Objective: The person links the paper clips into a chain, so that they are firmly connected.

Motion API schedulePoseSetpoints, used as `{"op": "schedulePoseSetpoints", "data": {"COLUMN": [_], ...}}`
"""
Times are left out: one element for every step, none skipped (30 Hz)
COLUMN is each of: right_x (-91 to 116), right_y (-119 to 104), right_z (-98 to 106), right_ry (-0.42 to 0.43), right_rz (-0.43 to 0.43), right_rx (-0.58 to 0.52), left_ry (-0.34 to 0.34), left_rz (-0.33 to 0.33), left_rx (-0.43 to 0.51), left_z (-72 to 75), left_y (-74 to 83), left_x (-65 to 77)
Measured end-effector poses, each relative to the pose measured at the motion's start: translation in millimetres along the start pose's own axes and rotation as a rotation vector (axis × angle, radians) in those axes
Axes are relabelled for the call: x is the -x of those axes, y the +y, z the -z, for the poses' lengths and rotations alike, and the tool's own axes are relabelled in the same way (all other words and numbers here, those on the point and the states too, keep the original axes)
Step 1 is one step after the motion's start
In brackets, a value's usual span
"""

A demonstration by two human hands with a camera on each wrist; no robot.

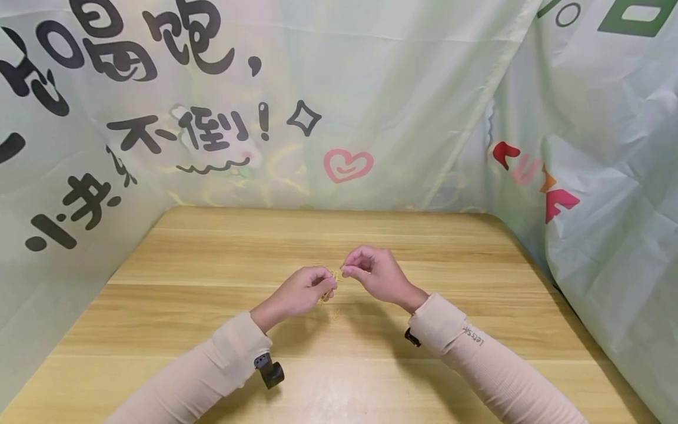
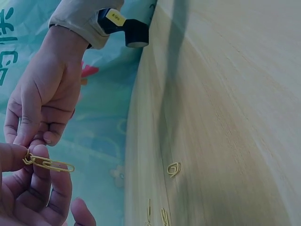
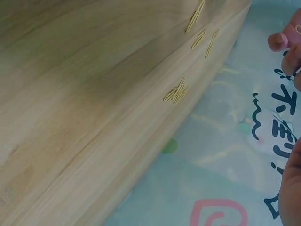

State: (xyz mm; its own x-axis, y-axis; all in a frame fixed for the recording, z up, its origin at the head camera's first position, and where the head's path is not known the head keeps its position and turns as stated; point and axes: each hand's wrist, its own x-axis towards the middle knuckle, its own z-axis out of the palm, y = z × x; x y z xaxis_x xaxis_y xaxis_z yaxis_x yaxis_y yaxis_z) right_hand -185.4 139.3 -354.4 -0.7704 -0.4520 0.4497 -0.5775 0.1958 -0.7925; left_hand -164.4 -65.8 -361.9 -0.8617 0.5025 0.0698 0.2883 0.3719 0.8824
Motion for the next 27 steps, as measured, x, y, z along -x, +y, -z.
{"op": "schedulePoseSetpoints", "data": {"right_x": [0, 0, 1, 1, 1, 1, 1, 1, 1, 2, 2, 2, 2, 3, 3, 3, 3, 4, 4, 4, 4, 5, 5, 5, 4, 4, 3], "right_y": [0, 0, 0, 1, 1, 2, 2, 2, 3, 3, 4, 4, 3, 3, 3, 3, 3, 3, 2, 2, 2, 1, 0, -2, -3, -5, -6], "right_z": [-1, -1, -2, -2, -3, -3, -4, -4, -4, -4, -4, -5, -5, -5, -5, -5, -5, -5, -5, -5, -5, -4, -4, -4, -3, -2, -2], "right_ry": [0.003, 0.007, 0.010, 0.014, 0.018, 0.020, 0.023, 0.024, 0.025, 0.027, 0.026, 0.024, 0.022, 0.018, 0.014, 0.007, -0.003, -0.015, -0.026, -0.037, -0.048, -0.063, -0.073, -0.080, -0.083, -0.083, -0.083], "right_rz": [0.015, 0.030, 0.046, 0.061, 0.079, 0.092, 0.105, 0.120, 0.135, 0.150, 0.164, 0.179, 0.192, 0.205, 0.216, 0.223, 0.226, 0.227, 0.222, 0.217, 0.206, 0.188, 0.173, 0.161, 0.148, 0.138, 0.125], "right_rx": [0.009, 0.022, 0.042, 0.066, 0.093, 0.114, 0.139, 0.157, 0.175, 0.191, 0.207, 0.215, 0.227, 0.236, 0.247, 0.255, 0.261, 0.262, 0.266, 0.268, 0.266, 0.253, 0.242, 0.237, 0.231, 0.226, 0.215], "left_ry": [-0.001, -0.002, -0.003, -0.005, -0.007, -0.007, -0.008, -0.010, -0.011, -0.012, -0.013, -0.013, -0.014, -0.015, -0.016, -0.018, -0.019, -0.020, -0.019, -0.020, -0.019, -0.018, -0.017, -0.015, -0.013, -0.013, -0.011], "left_rz": [-0.001, -0.004, -0.005, -0.009, -0.015, -0.020, -0.024, -0.027, -0.029, -0.033, -0.034, -0.035, -0.034, -0.033, -0.033, -0.032, -0.034, -0.033, -0.031, -0.029, -0.028, -0.027, -0.027, -0.022, -0.021, -0.021, -0.021], "left_rx": [0.003, 0.002, 0.005, 0.010, 0.015, 0.021, 0.026, 0.030, 0.035, 0.039, 0.039, 0.038, 0.037, 0.036, 0.035, 0.034, 0.031, 0.029, 0.027, 0.025, 0.023, 0.019, 0.018, 0.018, 0.018, 0.018, 0.014], "left_z": [0.0, -0.1, -0.1, -0.1, -0.2, -0.3, -0.4, -0.4, -0.4, -0.4, -0.5, -0.3, -0.2, -0.2, 0.0, 0.2, 0.4, 0.8, 1.1, 1.4, 2.0, 2.5, 2.7, 3.1, 3.4, 3.7, 3.9], "left_y": [0.2, 0.3, 0.7, 0.8, 1.0, 1.2, 1.3, 1.3, 1.5, 1.4, 1.4, 1.5, 1.2, 1.3, 1.4, 1.6, 1.5, 1.6, 1.7, 1.8, 1.8, 1.8, 1.3, 1.3, 0.8, 0.3, 0.1], "left_x": [-0.3, -0.6, -0.6, -0.8, -0.8, -0.9, -0.9, -0.8, -0.6, -0.6, -0.5, -0.4, -0.3, -0.3, -0.2, -0.1, -0.1, 0.1, 0.3, 0.6, 1.0, 1.4, 1.6, 1.8, 2.0, 2.2, 2.5]}}
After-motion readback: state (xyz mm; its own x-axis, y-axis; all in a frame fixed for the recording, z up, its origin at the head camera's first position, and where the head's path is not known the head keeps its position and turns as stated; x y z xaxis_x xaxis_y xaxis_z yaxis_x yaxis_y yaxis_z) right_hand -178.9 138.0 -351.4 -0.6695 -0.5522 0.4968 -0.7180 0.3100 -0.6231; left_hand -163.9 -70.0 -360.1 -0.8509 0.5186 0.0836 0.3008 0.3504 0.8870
